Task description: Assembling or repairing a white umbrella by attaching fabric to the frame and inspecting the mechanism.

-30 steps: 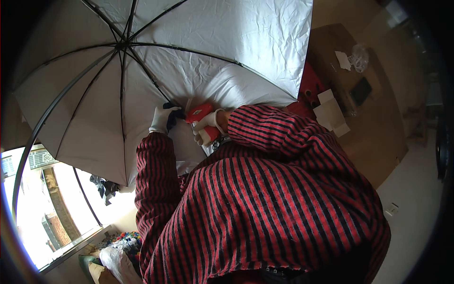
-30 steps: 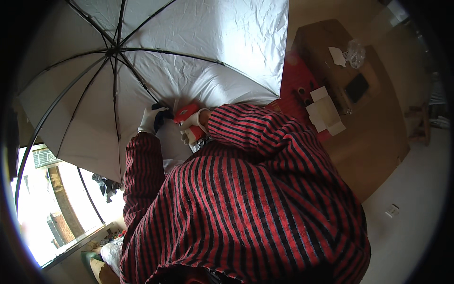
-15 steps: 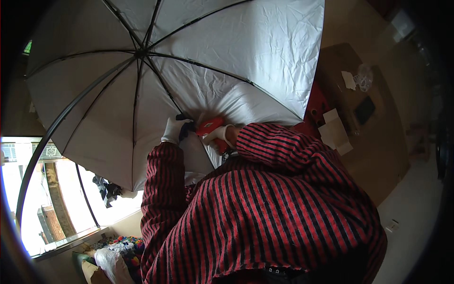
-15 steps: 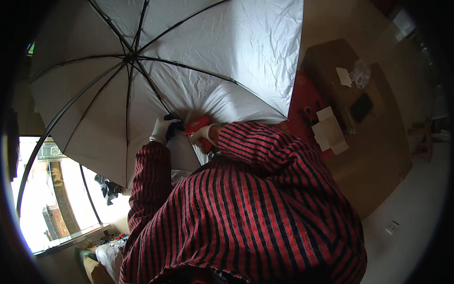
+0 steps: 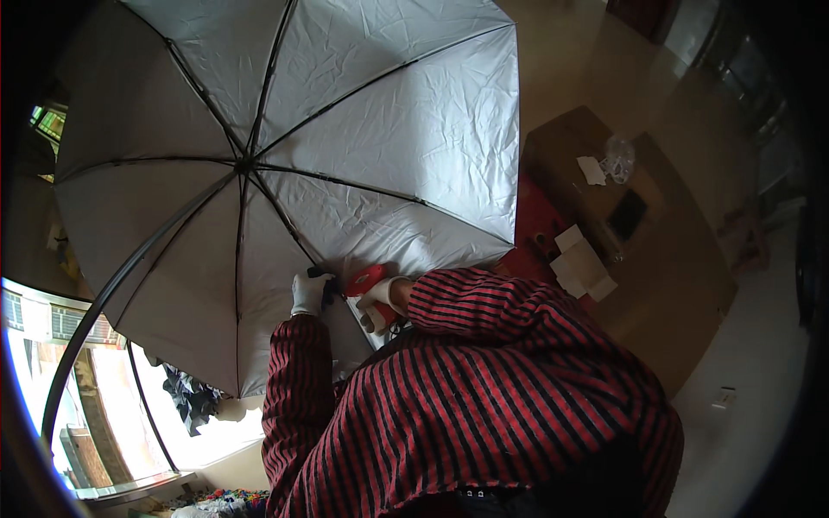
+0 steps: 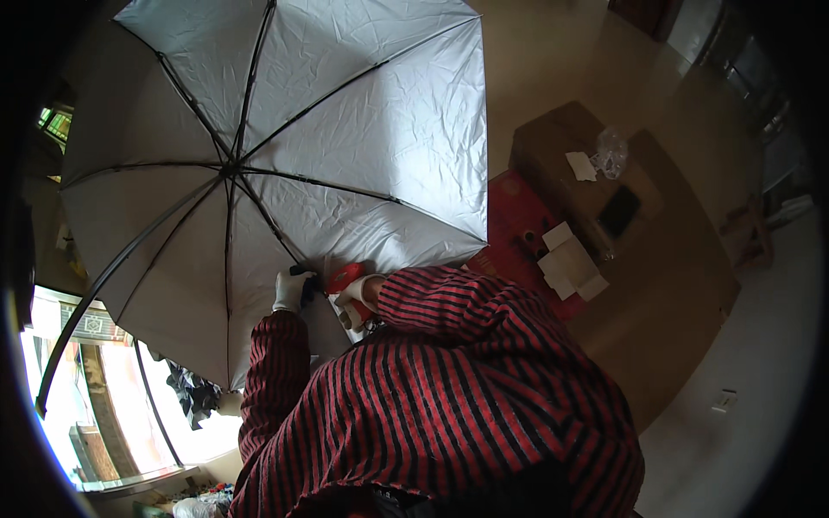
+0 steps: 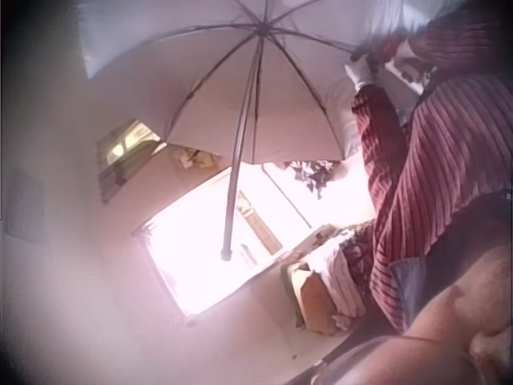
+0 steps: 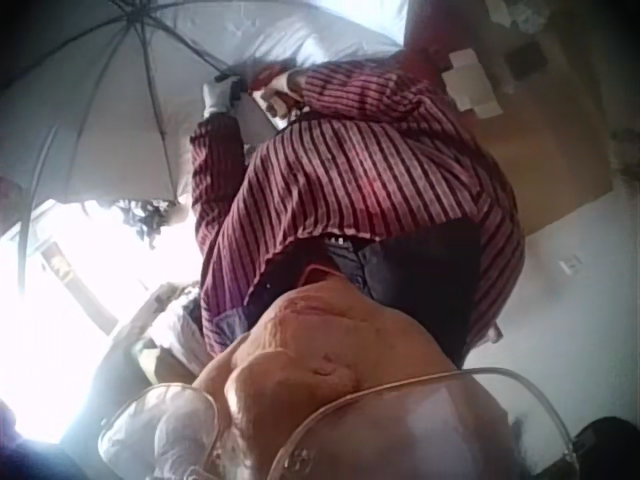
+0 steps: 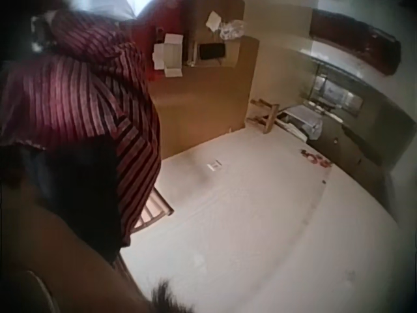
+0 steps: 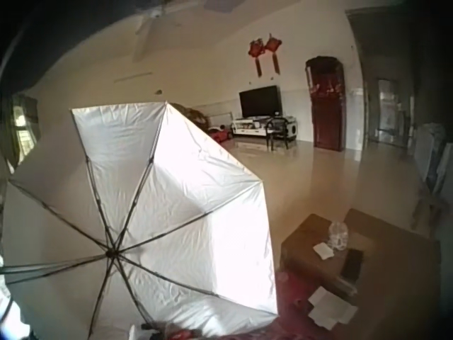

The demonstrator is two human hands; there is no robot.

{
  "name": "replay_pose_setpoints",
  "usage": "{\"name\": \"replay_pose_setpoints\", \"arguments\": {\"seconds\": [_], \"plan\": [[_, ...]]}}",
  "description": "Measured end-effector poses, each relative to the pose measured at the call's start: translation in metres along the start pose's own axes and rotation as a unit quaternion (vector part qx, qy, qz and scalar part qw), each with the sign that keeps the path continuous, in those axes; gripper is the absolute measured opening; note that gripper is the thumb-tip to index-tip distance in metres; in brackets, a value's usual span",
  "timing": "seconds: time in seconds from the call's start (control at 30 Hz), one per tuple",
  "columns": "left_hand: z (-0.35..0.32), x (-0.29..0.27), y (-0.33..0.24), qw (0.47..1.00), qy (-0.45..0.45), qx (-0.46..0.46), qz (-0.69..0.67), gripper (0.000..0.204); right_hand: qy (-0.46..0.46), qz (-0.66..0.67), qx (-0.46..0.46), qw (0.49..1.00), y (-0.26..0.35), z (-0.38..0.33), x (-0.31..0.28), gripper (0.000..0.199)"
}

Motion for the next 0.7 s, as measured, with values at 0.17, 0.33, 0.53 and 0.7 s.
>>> {"name": "replay_pose_setpoints", "arguments": {"seconds": [0.17,0.33,0.53,0.7], "plan": [[-0.033,0.016,-0.014,0.974,-0.104,0.123,0.158,0.021,-0.009,-0.035,-0.018,0.999,0.003,-0.015,-0.016,0.023],[-0.038,0.043,0.005,0.94,-0.136,0.068,0.305,0.045,-0.006,0.107,-0.2,0.974,0.036,-0.095,-0.03,0.016],[-0.04,0.047,0.01,0.932,-0.193,0.074,0.299,0.038,0.062,0.033,-0.464,0.883,0.072,-0.228,-0.079,0.029],[-0.036,0.051,0.006,0.938,-0.177,0.092,0.284,0.036,-0.107,0.171,-0.556,0.806,0.059,-0.311,-0.189,0.034]]}}
Point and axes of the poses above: each hand's wrist, its own z-axis towards the middle knuckle, its own x-axis out of the palm, y = z × x, the point moved 5 cm from there along z, towards the middle knuckle, and after that the axes turned 6 degrees about z, right-handed, at the moved point
